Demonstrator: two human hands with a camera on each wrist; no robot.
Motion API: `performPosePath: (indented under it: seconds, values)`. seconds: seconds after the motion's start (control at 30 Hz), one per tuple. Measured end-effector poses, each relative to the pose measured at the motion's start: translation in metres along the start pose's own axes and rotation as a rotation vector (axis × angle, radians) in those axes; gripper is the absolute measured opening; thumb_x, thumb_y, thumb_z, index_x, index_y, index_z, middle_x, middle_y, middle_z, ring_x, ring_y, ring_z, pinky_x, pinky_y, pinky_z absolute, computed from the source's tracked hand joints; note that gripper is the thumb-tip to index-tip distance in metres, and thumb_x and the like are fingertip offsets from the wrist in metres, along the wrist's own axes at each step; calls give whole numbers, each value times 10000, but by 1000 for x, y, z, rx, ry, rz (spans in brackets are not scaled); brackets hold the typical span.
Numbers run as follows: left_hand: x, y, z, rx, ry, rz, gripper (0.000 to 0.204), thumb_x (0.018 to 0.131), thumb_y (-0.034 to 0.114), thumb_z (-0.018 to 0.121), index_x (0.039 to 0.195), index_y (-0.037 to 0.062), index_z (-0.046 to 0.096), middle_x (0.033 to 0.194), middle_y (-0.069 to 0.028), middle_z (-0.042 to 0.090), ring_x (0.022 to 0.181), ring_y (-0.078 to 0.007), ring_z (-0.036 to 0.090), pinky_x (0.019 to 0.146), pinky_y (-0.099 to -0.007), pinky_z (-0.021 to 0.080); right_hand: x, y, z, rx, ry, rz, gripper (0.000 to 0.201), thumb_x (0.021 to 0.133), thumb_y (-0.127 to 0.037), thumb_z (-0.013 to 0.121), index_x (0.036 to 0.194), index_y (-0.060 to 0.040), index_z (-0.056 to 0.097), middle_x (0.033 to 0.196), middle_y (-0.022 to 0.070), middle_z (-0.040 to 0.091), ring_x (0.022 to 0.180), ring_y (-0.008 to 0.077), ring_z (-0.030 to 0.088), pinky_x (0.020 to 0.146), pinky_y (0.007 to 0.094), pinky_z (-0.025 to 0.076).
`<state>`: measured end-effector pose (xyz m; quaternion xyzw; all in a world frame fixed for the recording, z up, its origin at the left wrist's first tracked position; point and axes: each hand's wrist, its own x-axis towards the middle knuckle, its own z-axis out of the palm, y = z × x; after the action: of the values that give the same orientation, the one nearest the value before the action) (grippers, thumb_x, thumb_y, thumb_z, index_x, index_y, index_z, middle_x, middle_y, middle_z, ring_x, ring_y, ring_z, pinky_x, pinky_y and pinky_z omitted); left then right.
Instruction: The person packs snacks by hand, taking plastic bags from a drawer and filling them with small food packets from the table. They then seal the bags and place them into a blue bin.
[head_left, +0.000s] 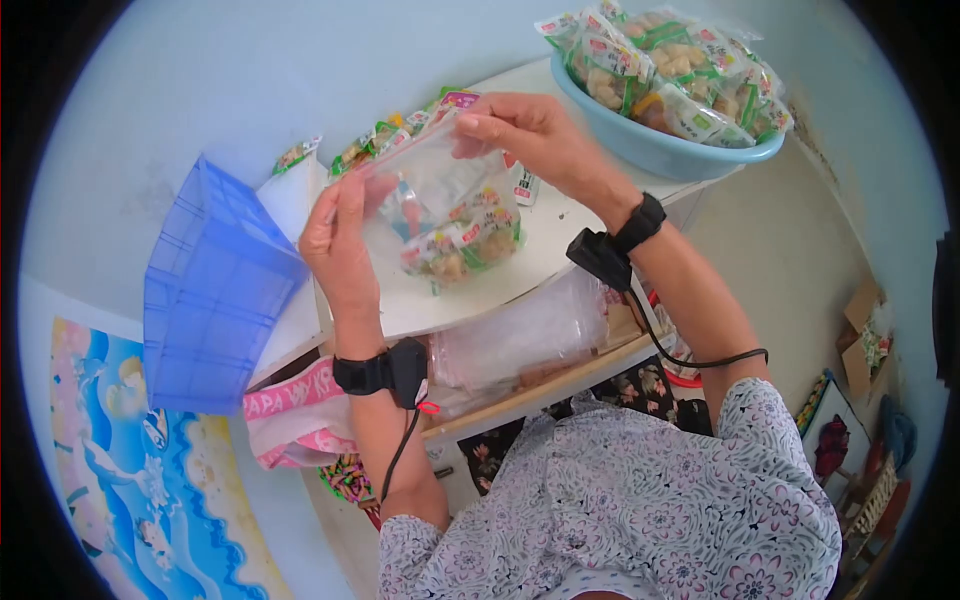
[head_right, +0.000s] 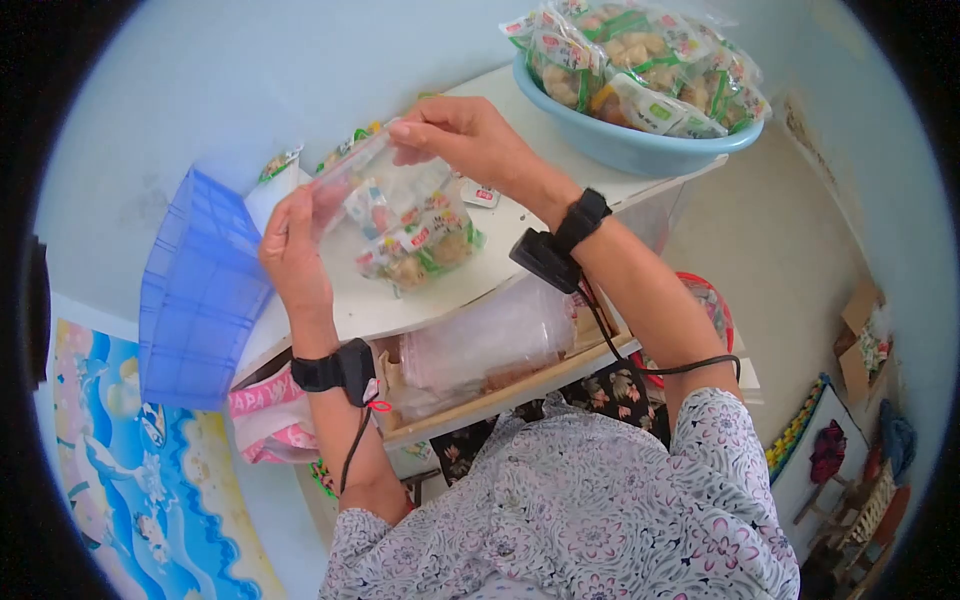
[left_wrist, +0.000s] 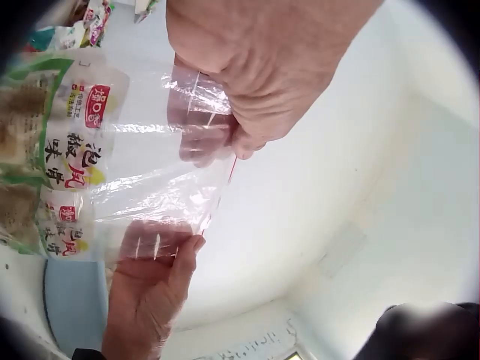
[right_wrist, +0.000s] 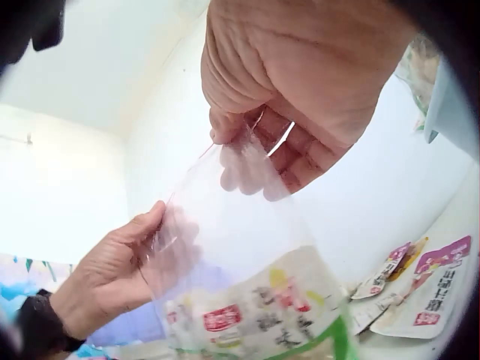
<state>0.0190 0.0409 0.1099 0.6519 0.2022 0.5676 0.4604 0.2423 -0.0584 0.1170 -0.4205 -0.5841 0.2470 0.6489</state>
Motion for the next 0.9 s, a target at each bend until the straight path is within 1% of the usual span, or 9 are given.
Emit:
performPosePath:
  seconds: [0.03,0.2,0.33,0.4,0.43,0.53,0.63,0.83,0.9]
  values:
    - [1,0,-1,-19,-8,-2,240,1036,163,641,1149,-32,725,1031,-106,764,938,-138,699,912,-290,533,1,3,-2,-23,-4,14,314,1040,-362,636,1089,-79,764,926,9,770,910,72,701,663,237,493]
    - [-10,15,2,-24,-53,-26,266,1017,130,659,1227,-28,703,1095,-110,752,986,-137,696,913,-298,541,-1,6,0,-13,-8,6,315,1042,-364,631,1096,-82,762,919,7,775,880,73,717,661,216,472]
    - [-29,-7,-2,41,-188,-156,292,1004,131,678,1256,-15,696,1121,-103,750,997,-127,683,914,-293,536,0,5,-2,5,12,0,311,1043,-347,633,1099,-67,756,928,15,776,880,78,717,676,221,484]
    - [-43,-21,-4,95,-181,-274,281,1001,136,684,1239,-11,709,1107,-94,756,986,-120,676,911,-283,529,-3,4,-3,42,33,26,301,1040,-310,642,1093,-32,746,945,32,760,915,98,699,813,263,529]
    - [-46,-29,-6,91,-183,-243,265,1002,141,684,1217,-11,720,1098,-87,759,980,-115,673,906,-278,525,-3,4,-3,60,40,37,296,1039,-291,647,1090,-15,742,954,41,752,933,108,690,881,284,552]
    - [-51,-42,-10,60,-157,-181,228,1008,152,679,1152,-10,750,1072,-71,767,968,-102,665,892,-264,511,-9,19,-7,-14,14,8,329,1036,-321,651,1137,-21,740,954,23,767,913,79,664,784,248,514]
    - [-49,-38,0,30,-122,-165,217,1018,161,666,1105,-12,764,1060,-70,772,968,-97,663,886,-258,502,-24,38,-4,-39,-164,150,299,1030,-304,659,1090,-25,746,987,24,749,931,78,642,846,265,512]
    - [-53,-29,2,86,-137,-173,234,1031,174,646,1101,-19,758,1076,-95,775,998,-106,673,908,-256,498,-34,31,-9,-56,-142,184,279,1018,-318,680,1040,-70,807,926,-15,755,857,59,606,799,258,504]
    - [-53,-33,0,61,-126,-189,236,1033,175,643,1105,-20,755,1071,-102,776,1002,-111,681,912,-258,499,-32,35,-7,-74,-109,187,294,1021,-321,676,1029,-54,799,897,-7,749,851,67,630,795,255,513]
